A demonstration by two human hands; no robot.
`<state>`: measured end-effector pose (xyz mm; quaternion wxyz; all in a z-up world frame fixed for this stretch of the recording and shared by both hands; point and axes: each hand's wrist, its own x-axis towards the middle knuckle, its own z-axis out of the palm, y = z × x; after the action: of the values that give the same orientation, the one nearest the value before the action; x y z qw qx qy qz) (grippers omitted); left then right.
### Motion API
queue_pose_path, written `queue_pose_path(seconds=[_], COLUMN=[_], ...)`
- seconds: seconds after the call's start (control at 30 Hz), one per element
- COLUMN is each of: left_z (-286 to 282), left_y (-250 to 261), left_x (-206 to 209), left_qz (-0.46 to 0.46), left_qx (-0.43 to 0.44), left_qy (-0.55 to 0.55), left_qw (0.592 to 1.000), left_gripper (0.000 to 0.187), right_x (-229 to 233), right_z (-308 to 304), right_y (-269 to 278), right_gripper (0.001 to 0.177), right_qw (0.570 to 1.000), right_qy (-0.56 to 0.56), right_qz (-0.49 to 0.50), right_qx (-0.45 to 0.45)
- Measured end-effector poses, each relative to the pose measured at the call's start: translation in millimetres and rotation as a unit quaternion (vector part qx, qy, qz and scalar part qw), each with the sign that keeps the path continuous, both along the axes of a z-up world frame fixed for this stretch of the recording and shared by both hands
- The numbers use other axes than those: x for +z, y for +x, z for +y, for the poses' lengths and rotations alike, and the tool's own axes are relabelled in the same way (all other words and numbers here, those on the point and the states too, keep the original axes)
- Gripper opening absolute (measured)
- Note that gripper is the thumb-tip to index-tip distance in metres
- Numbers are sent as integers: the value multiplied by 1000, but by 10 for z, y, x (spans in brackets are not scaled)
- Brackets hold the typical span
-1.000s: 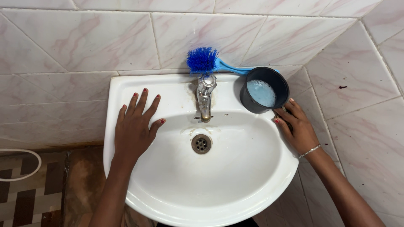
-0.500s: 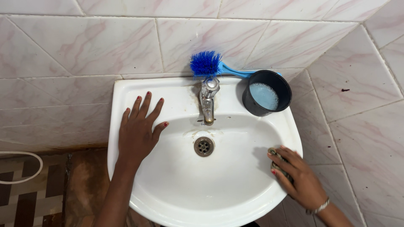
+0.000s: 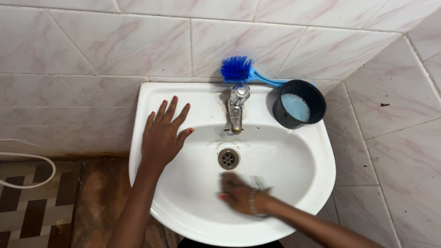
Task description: The person scrubs a white bathroom sink with a cloth, focusing on the basin, drain, and faucet area. They repeatedly wipe the surfaces and rinse the cloth under running water from the tap.
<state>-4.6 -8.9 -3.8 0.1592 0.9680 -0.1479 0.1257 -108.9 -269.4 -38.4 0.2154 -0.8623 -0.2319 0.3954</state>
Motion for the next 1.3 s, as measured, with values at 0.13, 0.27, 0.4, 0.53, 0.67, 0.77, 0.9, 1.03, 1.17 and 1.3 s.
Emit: queue_pose_path(seconds=[0.13, 0.27, 0.4, 0.53, 0.67, 0.77, 0.9, 1.03, 1.17, 1.3], left_z=[-2, -13, -9, -43, -42, -53, -26, -19, -16, 14], left_y=[-11, -34, -39, -25, -38, -25, -34, -16, 19, 9], left_x=[14, 8, 34, 52, 64, 68, 42, 33, 50, 32], left_qz=[-7, -5, -7, -1, -2, -2, -14, -13, -5, -1], left_qx=[2, -1, 3, 5, 7, 4, 6, 0, -7, -6], left_qy=[2, 3, 2, 24, 21, 20, 14, 9, 1, -3], left_qw=[1000, 1000, 1000, 1000, 1000, 1000, 1000, 1000, 1000, 1000], left_gripper=[62, 61, 61, 63, 62, 63, 61, 62, 63, 64], right_x=[64, 225, 453, 394, 7, -125, -2, 218, 392, 456], right_z=[535, 245, -399, -792, -467, -48, 264, -77, -697, -1019], right_y=[-74, -140, 26, 92, 26, -70, -207, -144, -2, 166], right_gripper=[53, 52, 57, 62, 68, 45, 53, 55, 46, 53], right_qw=[993, 995, 954, 932, 957, 993, 995, 1000, 990, 918], right_qy=[75, 69, -284, -356, -273, -38, 79, -12, -100, -380], right_qz=[75, -60, -47, -70, -92, -103, 37, 21, -28, -69], right_qx=[-47, 38, 80, -27, -30, 38, -53, 10, 96, 90])
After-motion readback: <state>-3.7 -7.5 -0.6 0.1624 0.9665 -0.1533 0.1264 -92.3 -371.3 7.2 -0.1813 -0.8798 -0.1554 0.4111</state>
